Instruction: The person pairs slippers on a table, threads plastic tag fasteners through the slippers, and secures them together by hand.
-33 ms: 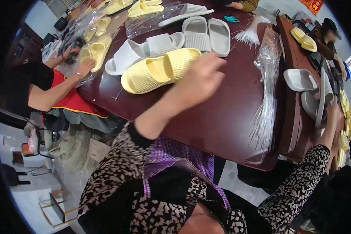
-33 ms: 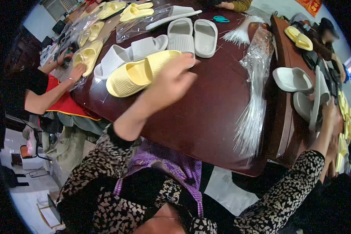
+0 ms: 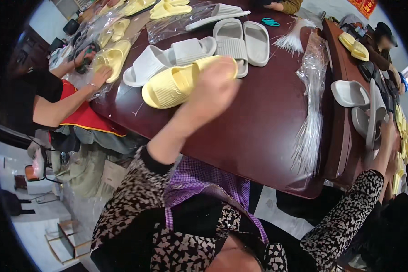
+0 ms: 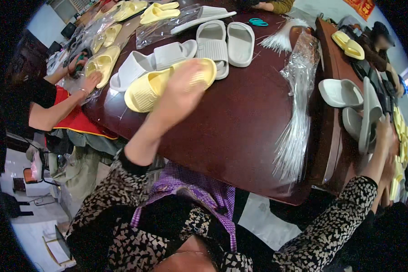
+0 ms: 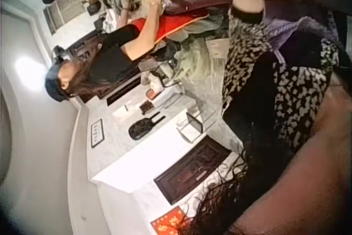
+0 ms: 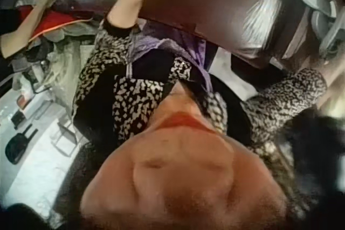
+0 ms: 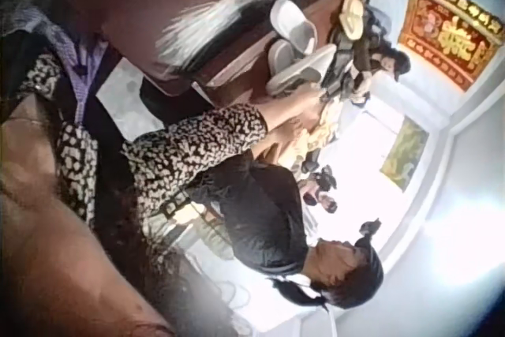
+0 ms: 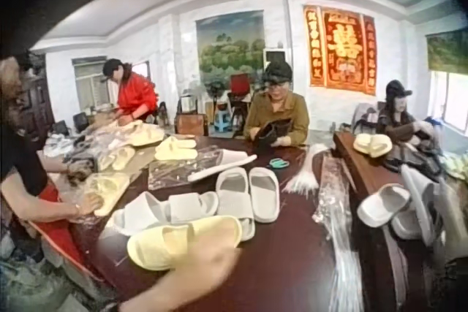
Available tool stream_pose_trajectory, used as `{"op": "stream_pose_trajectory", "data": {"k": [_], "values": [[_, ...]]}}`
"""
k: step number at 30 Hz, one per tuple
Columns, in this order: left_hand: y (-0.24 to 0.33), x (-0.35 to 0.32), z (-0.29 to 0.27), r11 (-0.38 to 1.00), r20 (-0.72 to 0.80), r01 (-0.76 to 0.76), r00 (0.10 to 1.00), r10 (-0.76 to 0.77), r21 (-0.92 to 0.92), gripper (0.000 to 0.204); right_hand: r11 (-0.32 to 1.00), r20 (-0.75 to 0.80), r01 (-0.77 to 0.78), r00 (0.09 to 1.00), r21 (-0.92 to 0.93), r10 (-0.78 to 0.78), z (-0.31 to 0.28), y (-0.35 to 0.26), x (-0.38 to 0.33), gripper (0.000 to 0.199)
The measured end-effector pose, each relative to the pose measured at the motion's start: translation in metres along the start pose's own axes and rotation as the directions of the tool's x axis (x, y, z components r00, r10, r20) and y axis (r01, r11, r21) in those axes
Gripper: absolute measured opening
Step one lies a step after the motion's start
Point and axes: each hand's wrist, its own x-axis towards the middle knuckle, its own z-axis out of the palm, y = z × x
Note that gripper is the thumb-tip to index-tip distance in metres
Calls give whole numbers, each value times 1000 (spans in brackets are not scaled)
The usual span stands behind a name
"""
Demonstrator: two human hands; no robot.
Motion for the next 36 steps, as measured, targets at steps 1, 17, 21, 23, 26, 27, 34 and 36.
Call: {"op": "stream_pose_trajectory", "data": {"k": [1, 17, 21, 23, 26, 27, 34, 36], "values": [[-21, -21, -29, 973, -9, 126, 992, -127, 195, 29, 1000, 7, 13, 1000, 18, -13, -1, -18, 1, 50], [-69, -117, -107, 557, -27, 796, 568, -823, -236, 45, 215, 333, -268, 561, 939, -758, -131, -482, -235, 40], [-68, -107, -108, 374, 133, 765, 508, -851, -525, 41, 29, 504, -627, 597, 779, -624, -112, -537, -246, 37], [-60, -103, -106, 290, 182, 730, 493, -851, -620, 40, 35, 489, -593, 627, 804, -607, -116, -538, -250, 36], [-44, -94, -105, 69, 266, 648, 405, -875, -759, 32, 68, 469, -527, 681, 847, -562, -126, -523, -255, 34], [-45, -99, -105, 63, 271, 650, 400, -875, -757, 32, 52, 425, -475, 728, 879, -538, -136, -515, -261, 32], [-81, -110, -100, 456, 7, 631, 591, -807, -628, 25, -73, 313, -336, 924, 939, -221, -146, -423, -253, 28], [-91, -101, -103, 455, 39, 654, 595, -803, -604, 24, -33, 337, -354, 912, 935, -234, -147, -384, -238, 29]]}}
